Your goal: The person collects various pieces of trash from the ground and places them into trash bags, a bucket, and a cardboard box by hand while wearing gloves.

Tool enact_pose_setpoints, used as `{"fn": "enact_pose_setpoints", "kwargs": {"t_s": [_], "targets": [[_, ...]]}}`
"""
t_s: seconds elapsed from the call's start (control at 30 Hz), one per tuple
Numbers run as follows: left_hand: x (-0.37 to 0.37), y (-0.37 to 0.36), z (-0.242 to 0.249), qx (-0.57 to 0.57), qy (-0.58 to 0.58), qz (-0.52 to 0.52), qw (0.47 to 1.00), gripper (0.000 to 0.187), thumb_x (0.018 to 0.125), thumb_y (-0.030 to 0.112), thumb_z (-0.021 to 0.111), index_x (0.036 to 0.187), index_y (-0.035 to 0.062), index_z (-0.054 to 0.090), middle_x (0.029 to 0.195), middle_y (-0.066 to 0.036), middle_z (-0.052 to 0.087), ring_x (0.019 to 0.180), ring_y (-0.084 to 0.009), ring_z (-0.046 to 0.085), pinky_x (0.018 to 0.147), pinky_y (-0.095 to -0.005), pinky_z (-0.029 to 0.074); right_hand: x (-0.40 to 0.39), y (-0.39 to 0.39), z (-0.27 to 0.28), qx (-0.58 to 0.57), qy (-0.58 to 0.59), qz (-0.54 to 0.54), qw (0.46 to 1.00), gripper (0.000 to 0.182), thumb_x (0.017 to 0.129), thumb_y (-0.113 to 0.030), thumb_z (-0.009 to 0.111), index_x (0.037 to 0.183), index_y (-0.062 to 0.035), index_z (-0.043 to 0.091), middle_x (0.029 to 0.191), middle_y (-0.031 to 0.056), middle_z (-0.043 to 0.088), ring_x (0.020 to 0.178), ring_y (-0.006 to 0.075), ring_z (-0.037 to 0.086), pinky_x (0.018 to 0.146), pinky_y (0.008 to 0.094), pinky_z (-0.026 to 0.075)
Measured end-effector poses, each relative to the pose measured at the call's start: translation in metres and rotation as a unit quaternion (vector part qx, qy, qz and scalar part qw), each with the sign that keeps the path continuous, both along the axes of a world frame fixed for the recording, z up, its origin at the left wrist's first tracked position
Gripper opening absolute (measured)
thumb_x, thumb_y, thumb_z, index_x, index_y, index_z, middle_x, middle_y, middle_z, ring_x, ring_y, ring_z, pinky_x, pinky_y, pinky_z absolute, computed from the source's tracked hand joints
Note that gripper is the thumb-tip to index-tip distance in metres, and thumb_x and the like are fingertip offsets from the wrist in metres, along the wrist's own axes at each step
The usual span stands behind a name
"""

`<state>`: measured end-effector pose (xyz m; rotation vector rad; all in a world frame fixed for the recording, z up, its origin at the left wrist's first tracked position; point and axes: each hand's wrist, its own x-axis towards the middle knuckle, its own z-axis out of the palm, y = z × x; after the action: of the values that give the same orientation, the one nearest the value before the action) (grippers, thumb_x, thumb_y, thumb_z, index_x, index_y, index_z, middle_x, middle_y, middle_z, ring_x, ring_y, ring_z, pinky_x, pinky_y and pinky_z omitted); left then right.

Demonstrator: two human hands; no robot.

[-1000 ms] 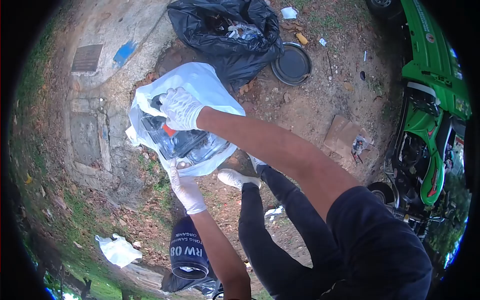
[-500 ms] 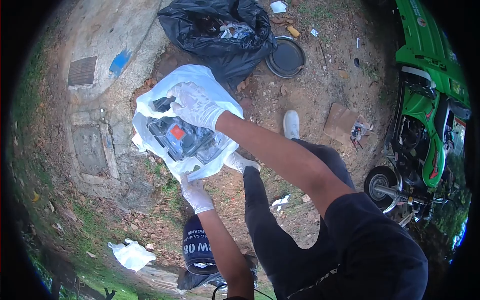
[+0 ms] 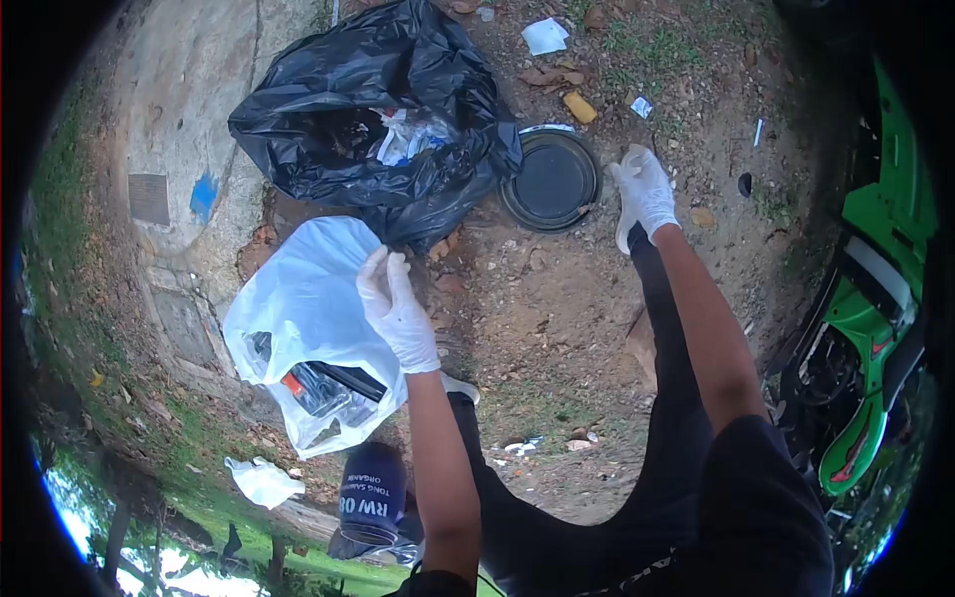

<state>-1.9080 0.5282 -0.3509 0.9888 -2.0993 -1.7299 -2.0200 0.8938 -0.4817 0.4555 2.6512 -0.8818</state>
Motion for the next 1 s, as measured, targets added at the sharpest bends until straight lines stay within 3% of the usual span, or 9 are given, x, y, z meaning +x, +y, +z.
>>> {"fn": "enact_pose_setpoints", "kwargs": {"t_s": [0.17,0.27,0.33,0.5,0.6,0.77,0.87,0.93,1.0], "targets": [[-0.140,0.192,-0.190,0.130,-0.175,-0.080,0.973,0.042,0.090,0.028,0.074,0.115,-0.0002,0.057,0.094,-0.008,0.067,0.077,-0.0116,0.060,0.072,-0.0253,0.048,-0.113,0.171,-0.108,0.079,-0.115,0.089,0.986,0.072,0.084,-0.036,0.073,0.142,-0.0053,0.044,0.129,0.0226,0.060,0.119,0.0371,0.059,0.098,0.0452,0.048],[-0.175,0.273,-0.274,0.005,-0.284,-0.135,0.949,0.055,0.080,0.039,0.081,0.111,-0.0019,0.060,0.094,-0.015,0.070,0.084,-0.0221,0.066,0.077,-0.0335,0.051,-0.145,0.222,-0.129,0.143,-0.170,0.260,0.940,0.071,0.085,-0.035,0.073,0.143,-0.0078,0.042,0.130,0.0216,0.057,0.114,0.0401,0.061,0.096,0.0475,0.048],[-0.205,0.314,-0.307,-0.044,-0.319,-0.133,0.938,0.059,0.075,0.045,0.082,0.106,-0.0016,0.064,0.094,-0.021,0.072,0.090,-0.0338,0.069,0.081,-0.0405,0.052,-0.145,0.251,-0.158,0.111,-0.144,0.234,0.955,0.069,0.085,-0.035,0.072,0.142,-0.0077,0.043,0.130,0.0211,0.057,0.114,0.0395,0.061,0.097,0.0470,0.048],[-0.267,0.366,-0.356,-0.263,-0.373,-0.170,0.873,0.070,0.070,0.055,0.080,0.108,-0.0005,0.063,0.100,-0.024,0.070,0.095,-0.0388,0.068,0.082,-0.0435,0.053,-0.163,0.267,-0.189,0.042,-0.127,0.100,0.986,0.059,0.087,-0.038,0.070,0.134,-0.0081,0.050,0.125,0.0179,0.062,0.116,0.0359,0.060,0.097,0.0436,0.048],[-0.281,0.376,-0.370,-0.273,-0.444,-0.048,0.852,0.062,0.071,0.048,0.082,0.104,-0.0005,0.060,0.098,-0.022,0.070,0.094,-0.0375,0.069,0.081,-0.0442,0.053,-0.173,0.256,-0.189,0.031,-0.148,0.118,0.981,0.054,0.089,-0.036,0.069,0.132,-0.0079,0.052,0.122,0.0174,0.063,0.114,0.0352,0.061,0.096,0.0425,0.048],[-0.264,0.374,-0.366,-0.223,-0.385,-0.021,0.895,0.049,0.076,0.033,0.078,0.107,-0.0007,0.059,0.099,-0.024,0.068,0.093,-0.0402,0.067,0.083,-0.0457,0.053,-0.195,0.229,-0.180,-0.006,-0.100,0.146,0.984,0.047,0.091,-0.032,0.066,0.130,-0.0087,0.055,0.122,0.0167,0.064,0.111,0.0354,0.062,0.095,0.0426,0.049],[-0.230,0.361,-0.347,-0.014,-0.270,-0.013,0.963,0.046,0.080,0.029,0.079,0.107,-0.0035,0.060,0.095,-0.021,0.069,0.087,-0.0288,0.069,0.079,-0.0381,0.053,-0.222,0.199,-0.158,0.004,-0.094,0.164,0.982,0.046,0.091,-0.032,0.066,0.130,-0.0086,0.055,0.120,0.0177,0.065,0.110,0.0343,0.063,0.095,0.0427,0.049],[-0.208,0.349,-0.306,0.183,-0.221,0.026,0.958,0.041,0.089,0.023,0.074,0.115,-0.0021,0.056,0.100,-0.009,0.066,0.086,-0.0152,0.063,0.074,-0.0308,0.053,-0.242,0.170,-0.137,0.017,-0.108,0.187,0.976,0.047,0.091,-0.033,0.066,0.130,-0.0084,0.056,0.120,0.0180,0.064,0.110,0.0341,0.063,0.095,0.0430,0.049],[-0.196,0.333,-0.231,0.275,-0.246,0.031,0.929,0.038,0.093,0.031,0.069,0.115,0.0028,0.057,0.103,-0.005,0.062,0.092,-0.0126,0.062,0.073,-0.0271,0.053,-0.253,0.151,-0.155,0.016,-0.072,0.230,0.970,0.051,0.090,-0.036,0.065,0.133,-0.0090,0.054,0.117,0.0185,0.064,0.111,0.0340,0.063,0.095,0.0435,0.049]]}}
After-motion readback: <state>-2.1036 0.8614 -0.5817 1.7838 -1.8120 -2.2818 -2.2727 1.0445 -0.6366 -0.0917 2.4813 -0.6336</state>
